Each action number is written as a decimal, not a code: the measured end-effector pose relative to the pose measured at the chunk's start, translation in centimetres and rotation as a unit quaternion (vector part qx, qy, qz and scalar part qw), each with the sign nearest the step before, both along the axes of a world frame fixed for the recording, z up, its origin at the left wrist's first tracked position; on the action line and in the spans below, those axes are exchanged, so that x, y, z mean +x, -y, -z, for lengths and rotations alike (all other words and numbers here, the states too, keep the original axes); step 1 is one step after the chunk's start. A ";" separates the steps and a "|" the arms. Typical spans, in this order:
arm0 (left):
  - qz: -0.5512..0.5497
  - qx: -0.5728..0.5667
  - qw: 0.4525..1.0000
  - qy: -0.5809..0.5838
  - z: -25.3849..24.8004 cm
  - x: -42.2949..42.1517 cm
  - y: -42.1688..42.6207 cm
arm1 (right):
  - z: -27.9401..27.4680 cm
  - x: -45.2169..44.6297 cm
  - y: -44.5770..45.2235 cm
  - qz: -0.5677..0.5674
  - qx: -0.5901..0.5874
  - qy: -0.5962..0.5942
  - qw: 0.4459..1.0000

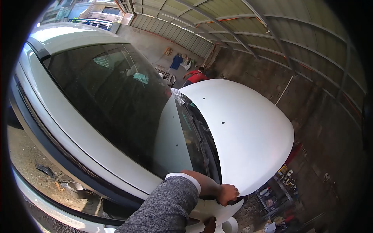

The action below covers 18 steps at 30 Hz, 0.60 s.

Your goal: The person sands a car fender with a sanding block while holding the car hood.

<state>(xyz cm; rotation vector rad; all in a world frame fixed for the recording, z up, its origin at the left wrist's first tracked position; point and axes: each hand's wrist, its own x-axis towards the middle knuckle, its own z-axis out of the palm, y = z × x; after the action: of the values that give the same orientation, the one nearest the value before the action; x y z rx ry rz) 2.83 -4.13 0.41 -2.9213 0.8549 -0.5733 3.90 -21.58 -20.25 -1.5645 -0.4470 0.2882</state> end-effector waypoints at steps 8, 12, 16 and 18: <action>0.000 -0.011 1.000 0.005 -0.3 -0.5 0.1 | -0.3 -0.5 1.2 0.008 -0.047 0.018 0.999; -0.010 -0.019 1.000 -0.008 -0.8 -0.7 0.2 | -0.4 -0.4 0.8 0.014 -0.055 0.023 0.998; -0.003 -0.023 0.999 -0.022 -0.5 -0.7 -0.1 | 1.1 -1.8 2.0 0.016 -0.080 0.013 0.997; 0.008 -0.023 1.000 -0.004 -0.8 -0.9 0.0 | 3.4 1.3 3.3 -0.045 -0.026 -0.020 0.998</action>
<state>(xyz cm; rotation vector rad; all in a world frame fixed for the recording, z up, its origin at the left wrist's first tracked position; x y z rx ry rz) 1.90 -4.12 1.24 -2.9622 0.8792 -0.5914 5.21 -24.88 -23.68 -1.5894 -0.4835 0.4027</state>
